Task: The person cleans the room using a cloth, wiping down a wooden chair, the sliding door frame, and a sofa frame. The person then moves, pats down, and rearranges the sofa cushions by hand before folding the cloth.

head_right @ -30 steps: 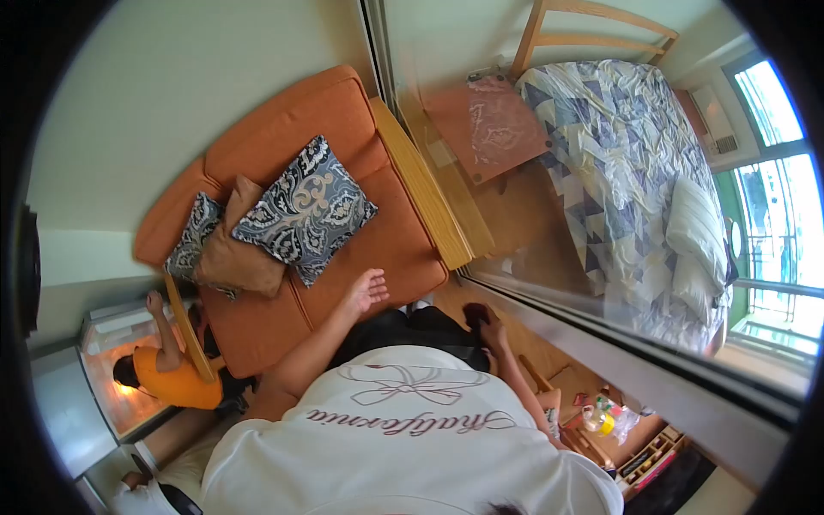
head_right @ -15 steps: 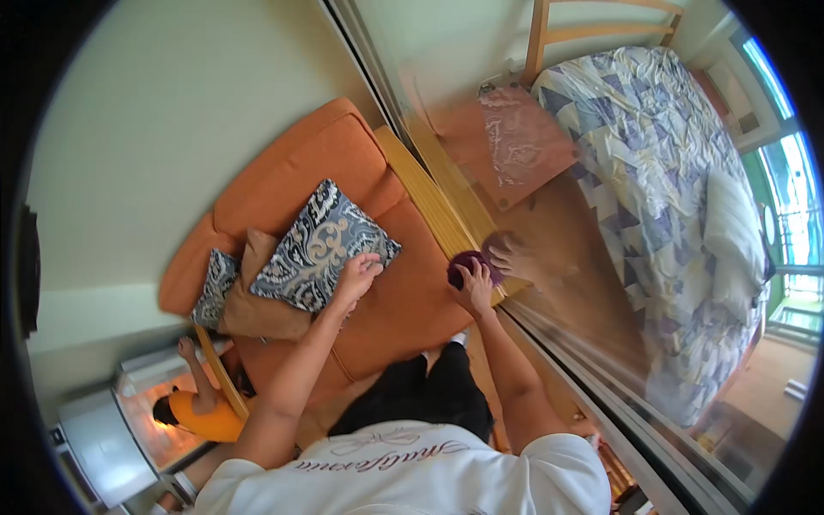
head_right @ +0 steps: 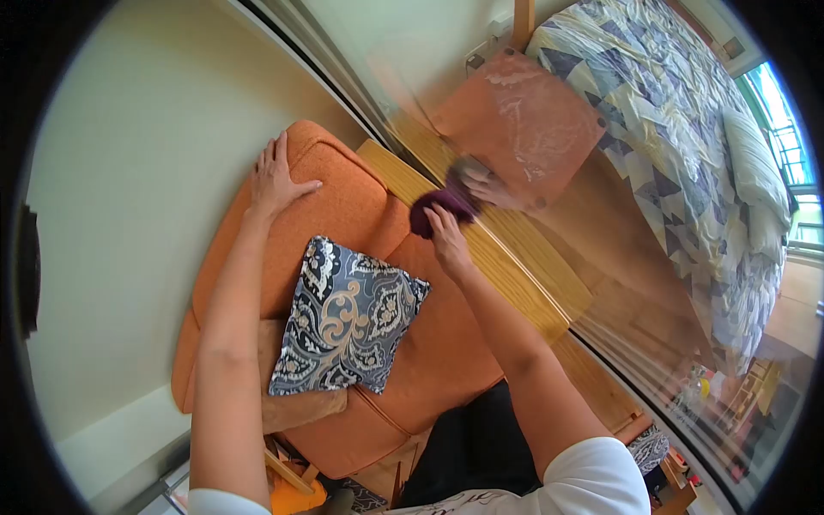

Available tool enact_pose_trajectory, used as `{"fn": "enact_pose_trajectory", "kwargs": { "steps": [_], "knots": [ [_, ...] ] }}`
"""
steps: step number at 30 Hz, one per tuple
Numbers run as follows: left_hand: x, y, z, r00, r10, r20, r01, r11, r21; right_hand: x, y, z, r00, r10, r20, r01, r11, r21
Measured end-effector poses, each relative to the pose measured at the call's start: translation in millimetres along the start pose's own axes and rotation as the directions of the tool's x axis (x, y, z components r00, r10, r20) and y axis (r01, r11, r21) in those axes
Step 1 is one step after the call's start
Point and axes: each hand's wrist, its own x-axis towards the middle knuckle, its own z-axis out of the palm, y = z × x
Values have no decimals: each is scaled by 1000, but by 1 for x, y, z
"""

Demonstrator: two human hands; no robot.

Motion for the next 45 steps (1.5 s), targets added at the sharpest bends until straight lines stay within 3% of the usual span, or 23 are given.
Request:
{"fn": "enact_pose_trajectory", "kwargs": {
  "steps": [3, 6, 10, 13, 15, 17, 20, 22, 24, 27, 30, 35, 43, 45],
  "knots": [
    [6, -4, -3, 998, -6, 64, 7, 1000, -23, 79, -4, 32, 990, -96, -108, 101, 994, 45],
    [6, -9, 8, 1000, 13, -10, -13, 998, -57, 153, -7, 55, 972, -195, -130, 209, 973, 103],
    [7, -10, 13, 989, 42, -139, -53, 996, -76, 226, -8, 79, 963, -260, -64, 267, 949, 167],
    [6, -10, 12, 992, 16, -128, -25, 997, -72, 254, -5, 83, 939, -341, 40, 326, 923, 206],
    [2, -11, 14, 990, 12, -139, -23, 996, -84, 244, -3, 77, 944, -318, 83, 291, 926, 239],
    [5, -11, 16, 986, 17, -164, -34, 995, -97, 227, 2, 68, 939, -344, -24, 344, 930, 132],
    [5, -14, 20, 984, 34, -174, -50, 995, -91, 150, -4, 31, 987, -162, 24, 156, 975, 158],
    [6, -16, 21, 974, 55, -218, -75, 993, -86, 81, 6, 16, 993, -116, 37, 118, 991, -57],
    [6, -16, 22, 973, 54, -225, -77, 993, -93, 28, 2, 7, 997, -71, 39, 74, 992, -98],
    [6, -17, 24, 970, 61, -234, -85, 992, -95, 33, -12, 16, 999, 10, 30, -5, 987, -164],
    [7, -18, 26, 964, 71, -258, -97, 991, -87, 97, -16, 43, 996, -61, -70, 62, 998, 9],
    [4, -15, 27, 952, 93, -292, -123, 989, -86, 119, -20, 45, 993, -47, -105, 48, 999, 6],
    [2, -8, 27, 940, 125, -318, -122, 992, 28, -74, 7, -19, 983, 130, -128, -153, 971, -185],
    [1, -6, 28, 935, 142, -326, -137, 990, 39, -109, 12, -34, 989, 99, -107, -117, 976, -183]
  ]
}}
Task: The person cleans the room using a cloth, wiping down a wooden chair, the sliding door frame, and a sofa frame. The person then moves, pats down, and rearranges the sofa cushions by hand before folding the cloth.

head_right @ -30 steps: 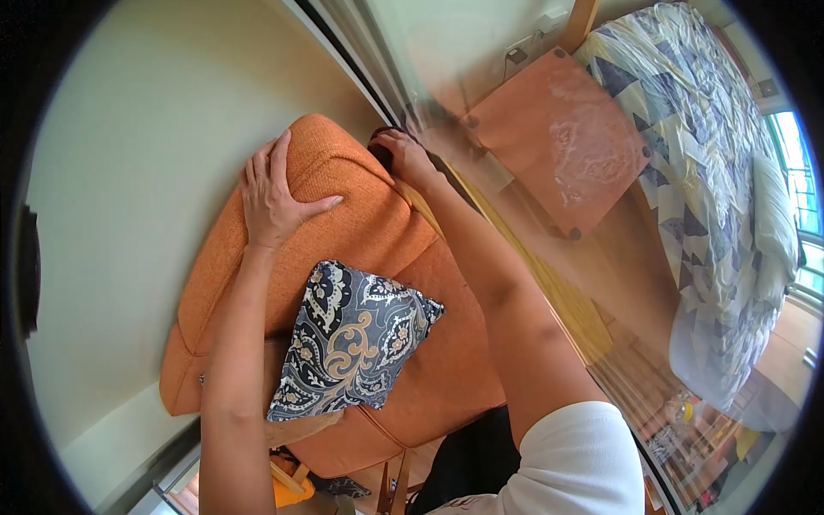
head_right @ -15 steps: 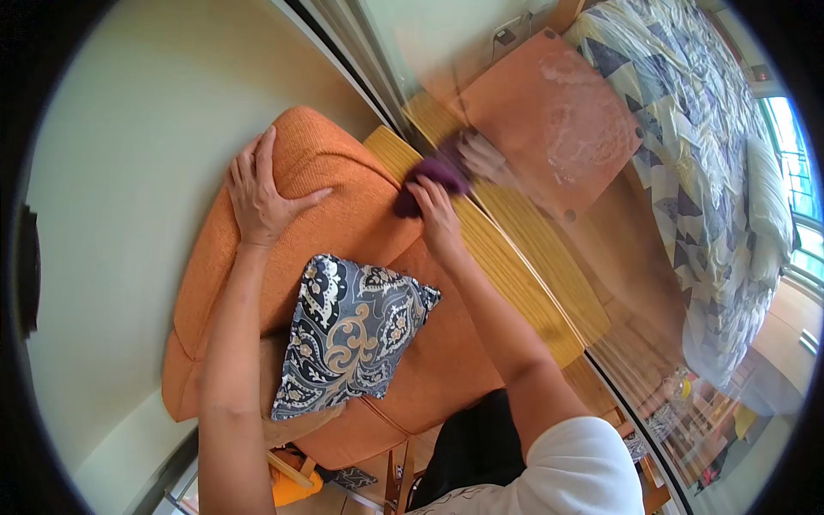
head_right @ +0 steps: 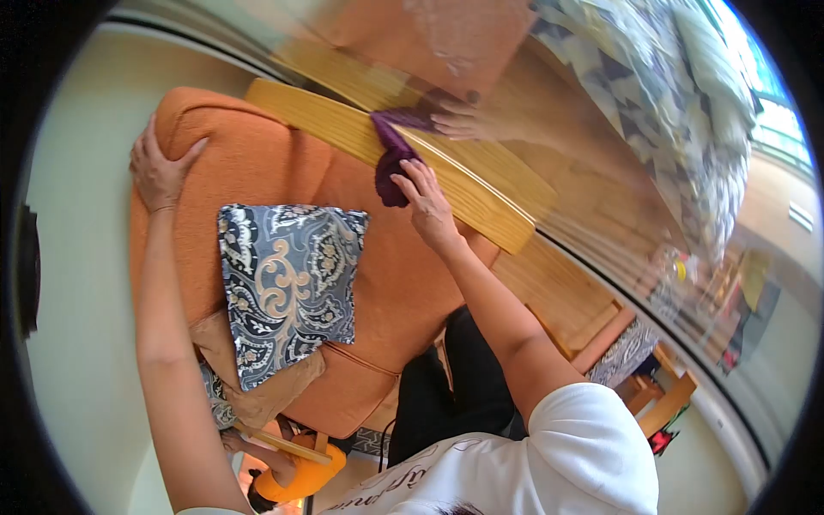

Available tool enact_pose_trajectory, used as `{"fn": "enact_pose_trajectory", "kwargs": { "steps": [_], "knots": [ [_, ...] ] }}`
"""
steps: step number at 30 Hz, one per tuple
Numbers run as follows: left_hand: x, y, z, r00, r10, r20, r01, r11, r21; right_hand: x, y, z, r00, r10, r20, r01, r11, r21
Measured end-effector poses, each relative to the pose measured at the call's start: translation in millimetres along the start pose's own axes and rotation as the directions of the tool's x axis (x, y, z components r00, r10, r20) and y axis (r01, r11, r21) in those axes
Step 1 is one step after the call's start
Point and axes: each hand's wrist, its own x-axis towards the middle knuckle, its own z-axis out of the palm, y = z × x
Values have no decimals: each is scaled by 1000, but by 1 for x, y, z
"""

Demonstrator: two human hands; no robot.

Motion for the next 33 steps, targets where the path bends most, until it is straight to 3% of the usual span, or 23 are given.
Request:
{"fn": "enact_pose_trajectory", "kwargs": {
  "steps": [2, 6, 8, 10, 11, 13, 14, 15, 16, 17, 19, 21, 23, 24, 26, 27, 28, 29, 31, 33],
  "knots": [
    [-1, 4, -3, 997, -50, 51, 47, 997, 57, -11, 1, -7, 1000, 26, -2, -26, 999, -22],
    [-2, 17, -12, 993, -81, 90, 75, 995, 66, -6, -6, 10, 983, -2, -185, 6, 1000, 22],
    [-9, 16, -9, 976, -147, 162, 133, 986, 96, 15, -7, 37, 979, -16, -201, 25, 999, 40],
    [-29, 21, -6, 989, -91, 116, 79, 991, 111, 36, -15, 42, 981, -165, -102, 173, 982, 70],
    [-41, 25, -8, 995, -53, 82, 41, 989, 140, 36, -18, 43, 980, -154, -125, 163, 984, 69],
    [-74, 47, -33, 988, 36, 153, -43, 998, 39, 32, -26, 42, 981, -195, -5, 195, 981, -4],
    [-96, 57, -47, 982, 76, 173, -58, 992, -112, 17, -26, 40, 983, -181, -25, 181, 983, 0],
    [-118, 69, -61, 976, 117, 186, -66, 962, -264, -5, -19, 35, 978, -104, -183, 89, 992, -89],
    [-144, 84, -82, 964, 126, 234, -55, 956, -288, -26, -11, 27, 939, -39, -341, -18, 986, -165],
    [-171, 98, -104, 950, 135, 280, -43, 949, -311, -41, -3, 15, 932, -32, -360, -32, 985, -169],
    [-229, 113, -133, 919, 208, 335, -73, 924, -374, -63, 9, -6, 953, -17, -304, -18, 993, -114],
    [-285, 129, -160, 887, 138, 440, 39, 928, -371, -62, 14, -13, 953, 11, -304, -27, 998, -48],
    [-341, 132, -169, 888, 111, 446, 85, 913, -398, -46, 13, -16, 972, 87, -220, -64, 992, 111],
    [-357, 139, -179, 843, 65, 534, 185, 897, -402, -37, 0, -16, 969, 75, -236, -45, 991, 128],
    [-395, 150, -186, 877, 25, 480, 210, 878, -430, -22, -39, -16, 982, -73, -175, 113, 965, 235],
    [-393, 171, -207, 791, -70, 608, 357, 860, -365, -10, -62, -2, 982, -97, -161, 134, 962, 238],
    [-397, 184, -215, 760, -95, 643, 416, 831, -369, -5, -82, 6, 957, -94, -275, 202, 896, 394],
    [-405, 191, -214, 773, -59, 632, 382, 838, -389, -6, -125, -33, 978, -166, 127, 71, 836, 544],
    [-410, 207, -221, 765, -42, 642, 396, 818, -418, -32, -175, 5, 934, -262, -244, 347, 833, 432],
    [-407, 215, -225, 774, 18, 633, 372, 796, -477, -73, -214, -11, 970, -152, -191, 229, 835, 500]
  ]
}}
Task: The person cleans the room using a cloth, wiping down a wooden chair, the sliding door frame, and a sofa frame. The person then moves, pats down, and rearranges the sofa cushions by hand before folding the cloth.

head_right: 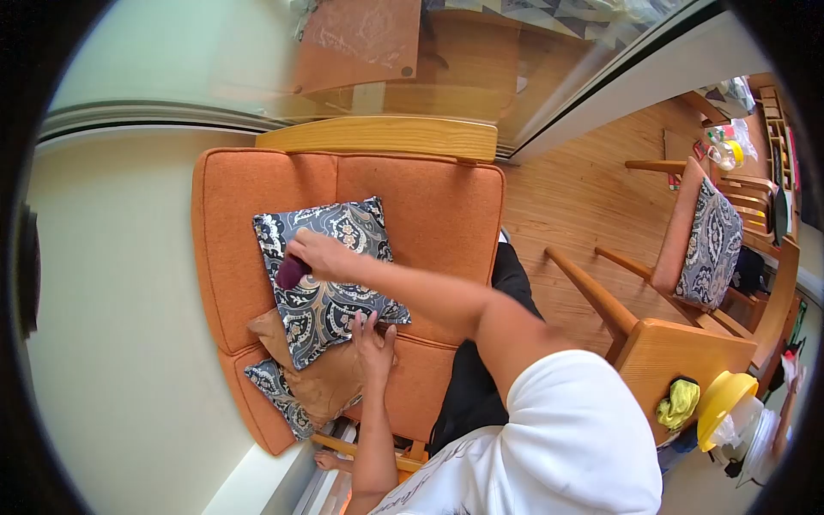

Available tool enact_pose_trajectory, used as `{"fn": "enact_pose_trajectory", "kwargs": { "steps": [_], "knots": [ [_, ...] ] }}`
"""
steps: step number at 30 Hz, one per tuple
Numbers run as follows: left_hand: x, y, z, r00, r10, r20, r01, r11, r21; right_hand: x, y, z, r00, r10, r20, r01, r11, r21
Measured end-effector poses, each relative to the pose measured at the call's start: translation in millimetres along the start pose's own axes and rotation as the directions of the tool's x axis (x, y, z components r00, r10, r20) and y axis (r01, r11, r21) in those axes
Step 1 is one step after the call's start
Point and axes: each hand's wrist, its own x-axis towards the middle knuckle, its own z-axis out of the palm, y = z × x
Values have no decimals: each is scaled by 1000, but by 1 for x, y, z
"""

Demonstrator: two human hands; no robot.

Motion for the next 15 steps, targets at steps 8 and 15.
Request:
{"fn": "enact_pose_trajectory", "kwargs": {
  "steps": [8, 15],
  "knots": [
    [27, 67, -38, 718, -397, 572, 513, -254, -820, -124, -45, -79, 971, 227, -74, -233, 969, -78],
    [9, 72, 2, 697, 46, 716, 690, -316, -651, -250, -136, -161, 884, 403, -235, -430, 900, -73]
  ]
}}
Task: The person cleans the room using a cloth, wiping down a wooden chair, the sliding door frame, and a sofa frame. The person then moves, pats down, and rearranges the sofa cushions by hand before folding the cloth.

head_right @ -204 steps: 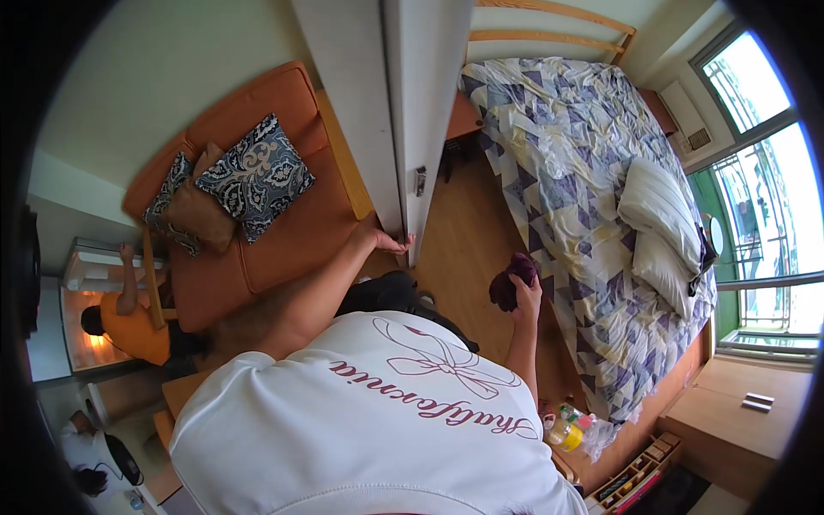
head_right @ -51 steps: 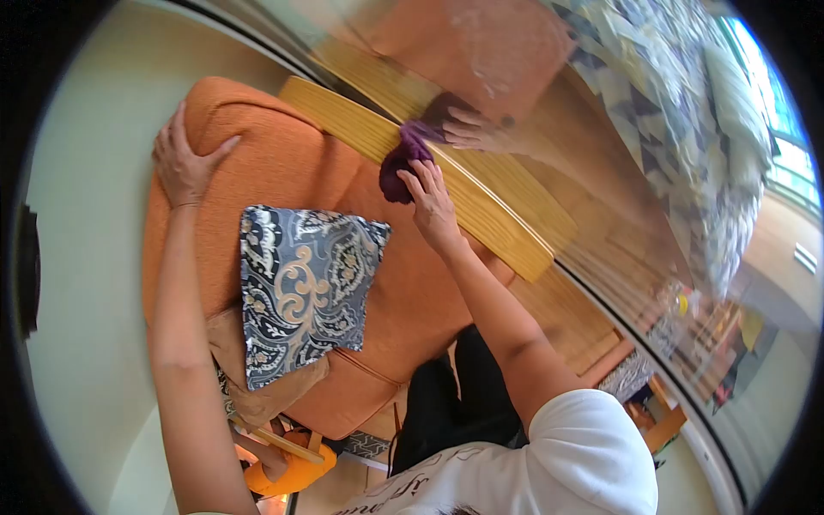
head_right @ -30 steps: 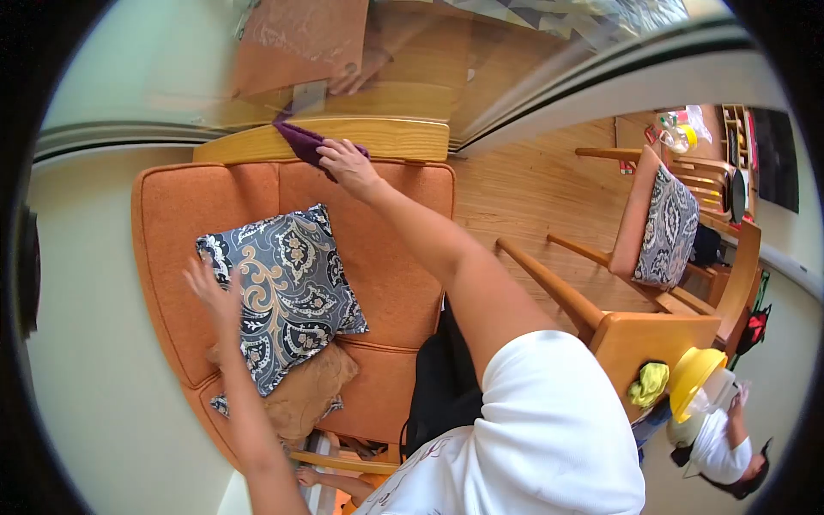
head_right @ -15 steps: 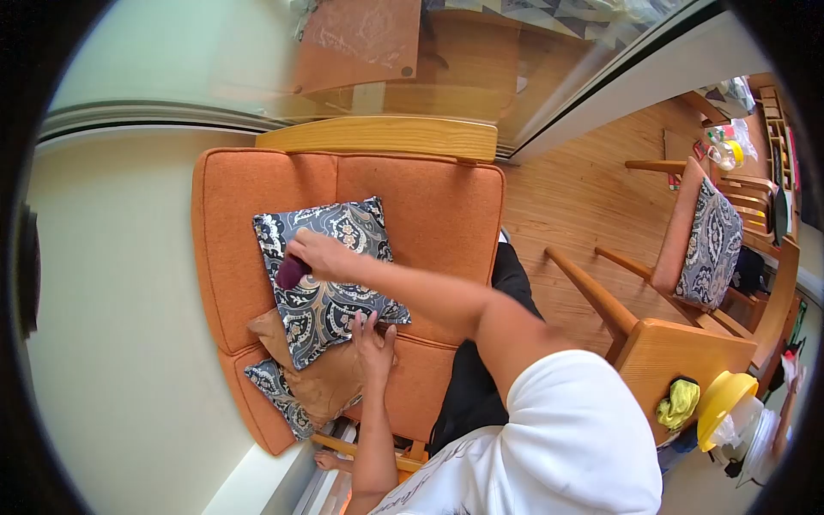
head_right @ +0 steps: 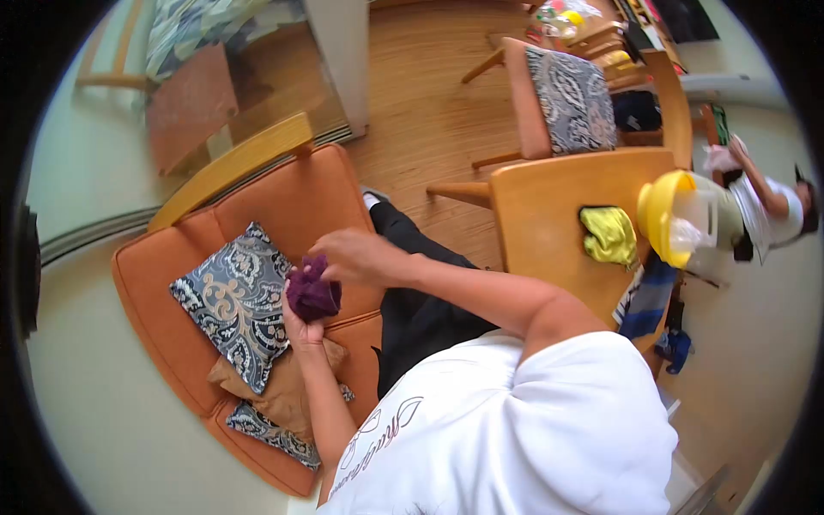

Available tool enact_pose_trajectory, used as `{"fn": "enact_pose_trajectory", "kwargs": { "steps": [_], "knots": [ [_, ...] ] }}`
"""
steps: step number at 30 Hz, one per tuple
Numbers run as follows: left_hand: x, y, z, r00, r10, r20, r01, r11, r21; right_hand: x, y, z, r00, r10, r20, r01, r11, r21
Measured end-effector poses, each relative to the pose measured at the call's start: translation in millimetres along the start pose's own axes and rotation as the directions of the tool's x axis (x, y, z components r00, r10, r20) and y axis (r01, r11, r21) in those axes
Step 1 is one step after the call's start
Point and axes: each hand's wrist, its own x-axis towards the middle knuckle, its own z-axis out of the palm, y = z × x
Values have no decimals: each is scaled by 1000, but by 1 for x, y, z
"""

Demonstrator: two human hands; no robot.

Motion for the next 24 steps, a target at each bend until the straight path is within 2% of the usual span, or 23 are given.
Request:
{"fn": "enact_pose_trajectory", "kwargs": {
  "steps": [1, 2, 3, 4, 5, 6, 8, 10, 11, 14, 15, 16, 17, 18, 19, 20, 22, 24],
  "knots": [
    [-8, -6, 14, 999, -38, -36, 41, 996, 83, -25, 12, -20, 989, 24, -144, -62, 963, -262],
    [-14, -14, 26, 994, -81, -67, 91, 981, 169, -49, 16, -44, 971, 194, -140, -235, 876, -420],
    [-10, -19, 14, 992, -100, -73, 114, 968, 222, -74, 23, -63, 947, 275, -168, -320, 752, -576],
    [-11, -23, 3, 986, -157, -54, 165, 955, 245, -99, 27, -79, 934, 285, -215, -356, 725, -589],
    [-3, -29, -22, 992, -120, -50, 129, 945, 302, -122, 31, -92, 930, 266, -253, -363, 559, -746],
    [-9, -32, -25, 986, -119, -116, 150, 937, 317, -140, 35, -102, 929, 246, -278, -355, 367, -860],
    [-14, -35, -47, 966, -124, -225, 200, 913, 357, -165, 46, -108, 899, 259, -353, -424, 318, -848],
    [-22, -34, -57, 952, -126, -277, 233, 889, 395, -177, 60, -107, 929, 63, -364, -353, 441, -825],
    [-22, -34, -66, 947, -148, -286, 258, 879, 402, -174, 56, -106, 897, 203, -392, -441, 459, -771],
    [-21, -32, -87, 943, -104, -315, 225, 898, 377, -171, 62, -108, 842, 139, -521, -517, 485, -705],
    [-23, -32, -82, 945, -102, -310, 223, 896, 384, -170, 65, -107, 822, 160, -546, -566, 333, -754],
    [-28, -31, -79, 932, -117, -343, 246, 900, 360, -170, 66, -106, 819, 157, -552, -570, 335, -750],
    [-33, -35, -71, 918, -132, -374, 266, 904, 334, -169, 65, -106, 773, 154, -615, -621, 378, -686],
    [-37, -44, -72, 920, -129, -370, 264, 902, 341, -169, 64, -106, 721, 156, -675, -667, 421, -615],
    [-41, -51, -73, 968, 49, -245, 94, 837, 540, -169, 64, -106, 715, 153, -682, -671, 423, -609],
    [-40, -56, -76, 976, 201, -83, -88, 714, 694, -169, 63, -108, 724, 187, -664, -673, 403, -620],
    [-26, -59, -88, 975, 198, -100, -81, 739, 668, -169, 63, -108, 728, 221, -649, -677, 380, -630],
    [-22, -60, -85, 994, 97, -53, -38, 754, 656, -170, 65, -108, 739, 236, -631, -671, 346, -656]
  ]
}}
